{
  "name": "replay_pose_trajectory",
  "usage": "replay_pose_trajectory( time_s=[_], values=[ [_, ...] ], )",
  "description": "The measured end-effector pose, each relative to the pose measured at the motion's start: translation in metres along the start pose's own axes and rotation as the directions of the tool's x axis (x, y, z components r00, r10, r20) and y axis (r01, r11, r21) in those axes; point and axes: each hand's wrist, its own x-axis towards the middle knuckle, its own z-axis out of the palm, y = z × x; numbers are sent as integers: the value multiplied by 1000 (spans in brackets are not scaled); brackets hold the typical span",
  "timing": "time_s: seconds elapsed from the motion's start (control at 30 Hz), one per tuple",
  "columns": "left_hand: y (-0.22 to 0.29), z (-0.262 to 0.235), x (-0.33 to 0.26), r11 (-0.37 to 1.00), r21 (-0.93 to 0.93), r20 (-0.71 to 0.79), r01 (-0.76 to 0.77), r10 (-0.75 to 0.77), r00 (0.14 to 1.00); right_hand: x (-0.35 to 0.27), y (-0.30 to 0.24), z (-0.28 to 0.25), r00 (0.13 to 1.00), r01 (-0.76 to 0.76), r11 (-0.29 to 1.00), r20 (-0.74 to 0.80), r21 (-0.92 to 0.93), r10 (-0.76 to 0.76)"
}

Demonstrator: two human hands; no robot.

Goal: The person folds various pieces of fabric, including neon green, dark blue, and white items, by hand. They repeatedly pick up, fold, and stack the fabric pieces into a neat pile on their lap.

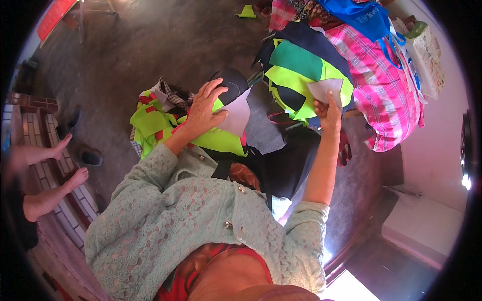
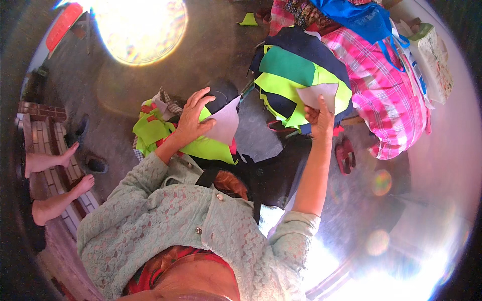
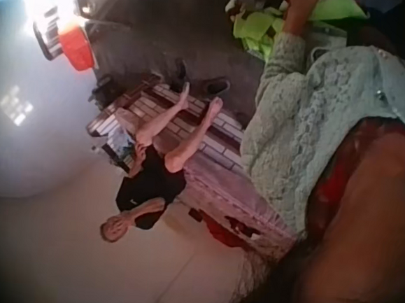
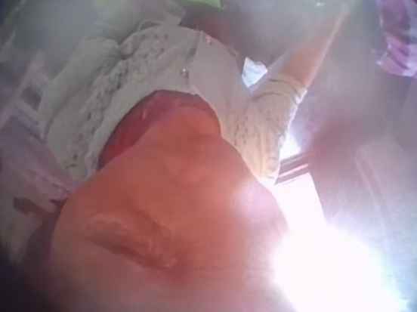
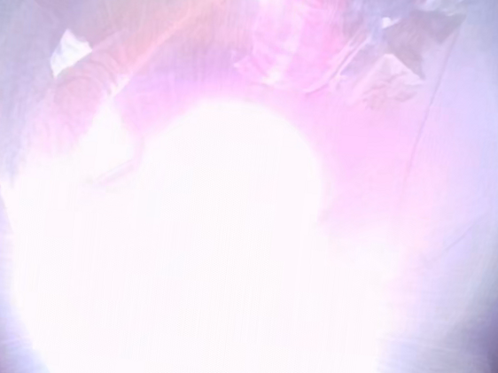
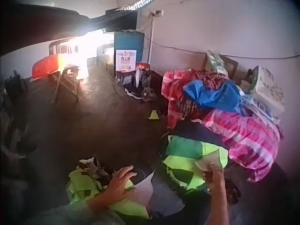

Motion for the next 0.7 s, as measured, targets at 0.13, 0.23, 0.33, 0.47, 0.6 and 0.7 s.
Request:
replay_pose_trajectory(
  time_s=[0.13,0.23,0.33,0.47,0.6,0.7],
  values=[
    [-2,0,0,1000,-5,-12,0,0,1000,-15,5,10,978,56,981,-188,-188,-92],
    [0,-3,-2,1000,-21,-18,23,-23,1000,-24,5,-7,963,57,884,-209,-463,-172],
    [-1,-4,-3,1000,-26,-26,-9,9,1000,-43,5,-16,925,-104,724,-333,-682,-181],
    [-5,1,-4,999,-38,-13,-8,7,1000,-86,35,9,935,219,797,-113,-563,-336],
    [-6,1,-4,998,-59,4,2,-2,1000,-100,78,63,935,353,715,248,-604,-253],
    [-5,-4,-3,994,-110,25,4,-2,1000,-101,114,99,933,289,754,349,-590,-85]
  ],
)
